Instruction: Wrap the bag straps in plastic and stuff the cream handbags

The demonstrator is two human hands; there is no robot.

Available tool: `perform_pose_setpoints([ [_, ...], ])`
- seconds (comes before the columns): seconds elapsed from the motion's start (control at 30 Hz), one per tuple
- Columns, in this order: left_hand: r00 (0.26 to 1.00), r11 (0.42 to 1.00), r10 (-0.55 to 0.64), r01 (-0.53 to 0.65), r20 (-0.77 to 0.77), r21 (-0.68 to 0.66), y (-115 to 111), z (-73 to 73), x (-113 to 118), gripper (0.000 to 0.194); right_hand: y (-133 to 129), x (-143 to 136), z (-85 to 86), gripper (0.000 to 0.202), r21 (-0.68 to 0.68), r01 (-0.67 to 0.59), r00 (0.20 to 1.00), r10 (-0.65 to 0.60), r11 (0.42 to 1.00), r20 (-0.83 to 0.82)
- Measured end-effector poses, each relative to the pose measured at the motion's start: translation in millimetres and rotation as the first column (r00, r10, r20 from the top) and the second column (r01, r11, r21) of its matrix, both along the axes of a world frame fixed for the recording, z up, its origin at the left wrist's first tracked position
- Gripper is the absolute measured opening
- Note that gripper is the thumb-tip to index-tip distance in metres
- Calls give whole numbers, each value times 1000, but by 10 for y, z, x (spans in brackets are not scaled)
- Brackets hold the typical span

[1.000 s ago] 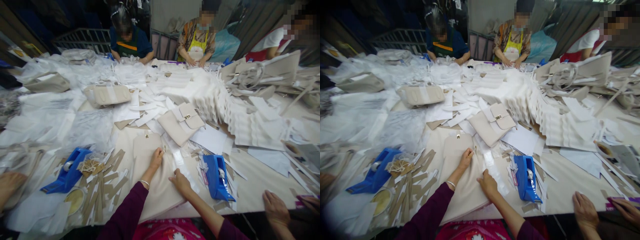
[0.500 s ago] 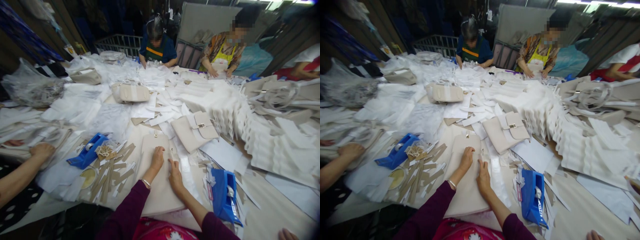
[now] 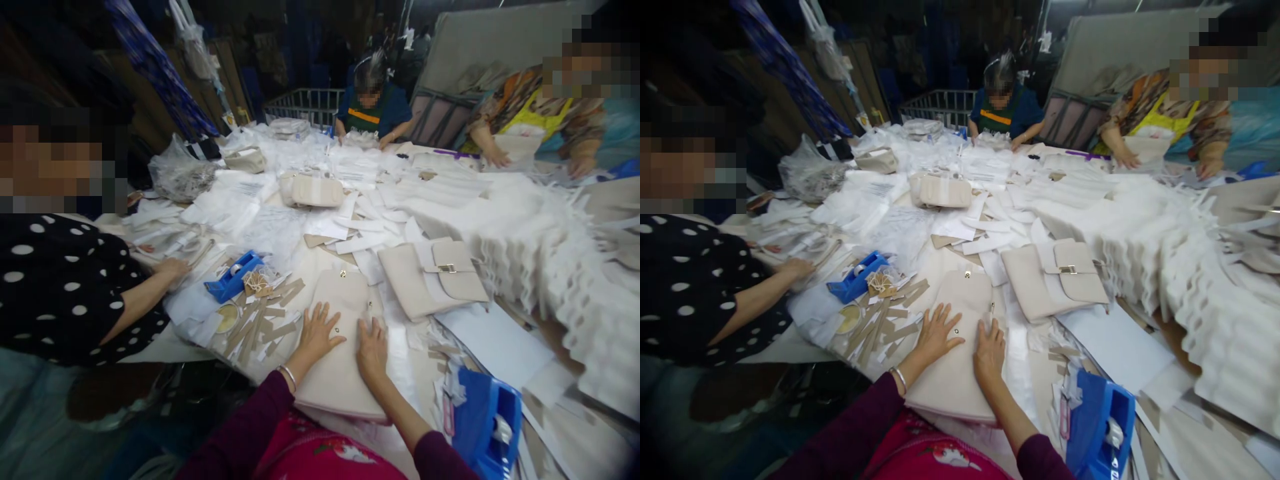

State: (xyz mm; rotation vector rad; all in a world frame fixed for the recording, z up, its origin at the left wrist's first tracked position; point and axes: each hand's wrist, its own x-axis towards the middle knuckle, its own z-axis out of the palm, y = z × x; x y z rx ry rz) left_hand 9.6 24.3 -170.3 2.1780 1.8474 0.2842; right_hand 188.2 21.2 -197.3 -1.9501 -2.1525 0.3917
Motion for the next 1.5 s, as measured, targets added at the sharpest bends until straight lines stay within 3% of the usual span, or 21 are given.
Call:
perform_pose_setpoints([
  [0.1,1000,1000,24,-24,10,6,8,-17,16,67,53,36,-45,47,87,-181,983,182,980,1],
  [0.23,1000,1000,23,-22,18,-4,12,-26,26,68,148,121,-148,50,37,-341,939,342,939,-42],
  [0.4,996,996,-86,86,0,-21,7,-4,-1,61,226,188,-242,51,23,-352,933,353,936,-71],
  [0.57,964,961,-263,258,-38,-103,28,4,-25,73,262,162,-258,45,59,-315,939,320,947,-123],
  [0.73,964,953,-260,245,-63,-181,108,28,-5,74,332,152,-202,45,86,-294,931,306,952,-198],
  [0.93,964,944,-246,215,-96,-251,172,168,63,71,431,299,-42,49,-59,-381,889,348,923,-297],
  [1.0,963,940,-244,208,-110,-269,174,201,76,70,438,381,43,44,-34,-377,852,332,926,-405],
  [1.1,962,940,-243,202,-126,-274,173,202,76,70,464,564,225,29,29,-231,738,194,973,-647],
  [1.17,961,942,-246,205,-129,-265,174,179,70,70,518,750,363,27,-18,-60,638,25,998,-769],
  [1.23,960,944,-250,212,-129,-253,179,154,65,68,598,994,474,30,-104,117,537,-151,988,-830],
  [1.37,956,945,-255,213,-147,-250,195,131,75,65,732,1571,518,38,-271,377,269,-384,886,-883],
  [1.43,952,945,-256,210,-167,-250,199,131,88,64,752,1842,474,41,-369,451,105,-460,812,-882],
  [1.5,948,949,-253,205,-191,-240,196,130,102,63,767,2068,425,45,-434,494,1,-500,753,-866],
])
